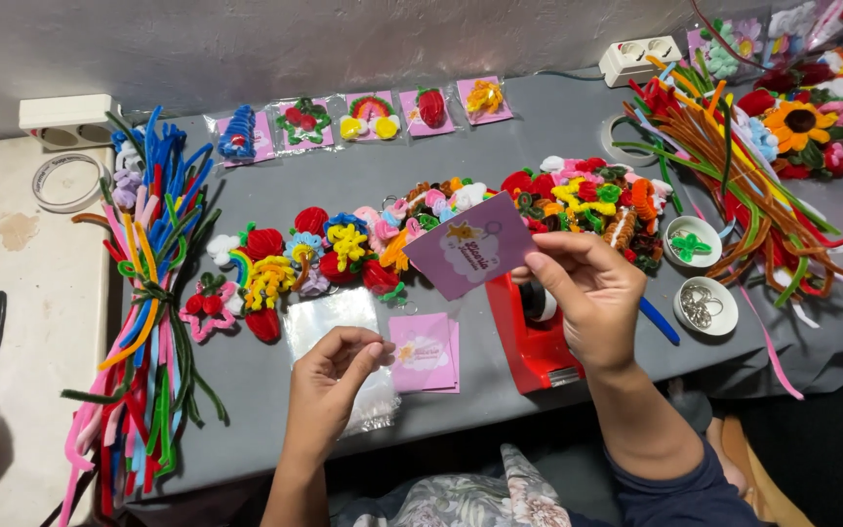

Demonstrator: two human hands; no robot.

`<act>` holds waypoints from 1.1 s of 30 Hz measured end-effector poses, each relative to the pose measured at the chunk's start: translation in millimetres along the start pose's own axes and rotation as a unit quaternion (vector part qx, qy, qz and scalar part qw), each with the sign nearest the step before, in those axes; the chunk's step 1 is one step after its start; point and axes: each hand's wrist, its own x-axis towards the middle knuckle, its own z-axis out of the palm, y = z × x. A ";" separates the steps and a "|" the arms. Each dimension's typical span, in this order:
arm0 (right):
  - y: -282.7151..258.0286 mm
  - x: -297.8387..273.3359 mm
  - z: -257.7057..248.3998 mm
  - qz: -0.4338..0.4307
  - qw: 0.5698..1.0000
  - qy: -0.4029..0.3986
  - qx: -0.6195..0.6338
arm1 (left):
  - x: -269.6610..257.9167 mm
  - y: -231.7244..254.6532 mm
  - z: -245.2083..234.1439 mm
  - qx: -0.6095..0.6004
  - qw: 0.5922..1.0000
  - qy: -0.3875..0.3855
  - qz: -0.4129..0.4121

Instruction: The person packages a small orange and white craft item by placing it inside a plastic bag along with a pink branding card, then seals the bag using adhesive tape from a dispenser.

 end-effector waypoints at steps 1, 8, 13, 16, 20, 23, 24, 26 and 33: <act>4.6 2.5 0.9 0.000 1.000 -0.001 0.000 | 1.2 1.0 1.0 0.000 1.000 0.001 0.001; 19.6 13.0 1.6 0.076 0.993 -0.081 0.050 | 10.4 -3.1 5.7 -0.028 0.999 -0.022 0.014; 17.5 20.6 6.6 0.083 0.986 -0.142 -0.008 | 17.1 -12.6 5.7 -0.037 0.999 -0.034 -0.003; 15.4 24.0 13.7 0.088 0.975 -0.196 -0.054 | 21.1 -24.8 6.9 -0.048 0.998 -0.043 -0.011; 23.4 25.4 19.3 0.013 0.956 -0.254 -0.148 | 25.3 -37.1 11.3 -0.050 0.998 -0.031 -0.025; 31.6 24.3 17.7 -0.009 0.949 -0.279 -0.148 | 27.3 -40.5 14.7 -0.035 0.999 -0.013 -0.037; 33.0 23.4 16.8 -0.006 0.943 -0.299 -0.149 | 27.4 -40.0 16.0 -0.036 0.999 -0.011 -0.036; 35.4 24.6 17.1 0.002 0.943 -0.293 -0.157 | 29.4 -45.4 13.8 -0.036 0.998 -0.025 -0.042; 47.0 33.5 9.3 0.044 0.926 -0.310 -0.209 | 27.1 -43.0 16.2 -0.055 0.985 -0.088 -0.138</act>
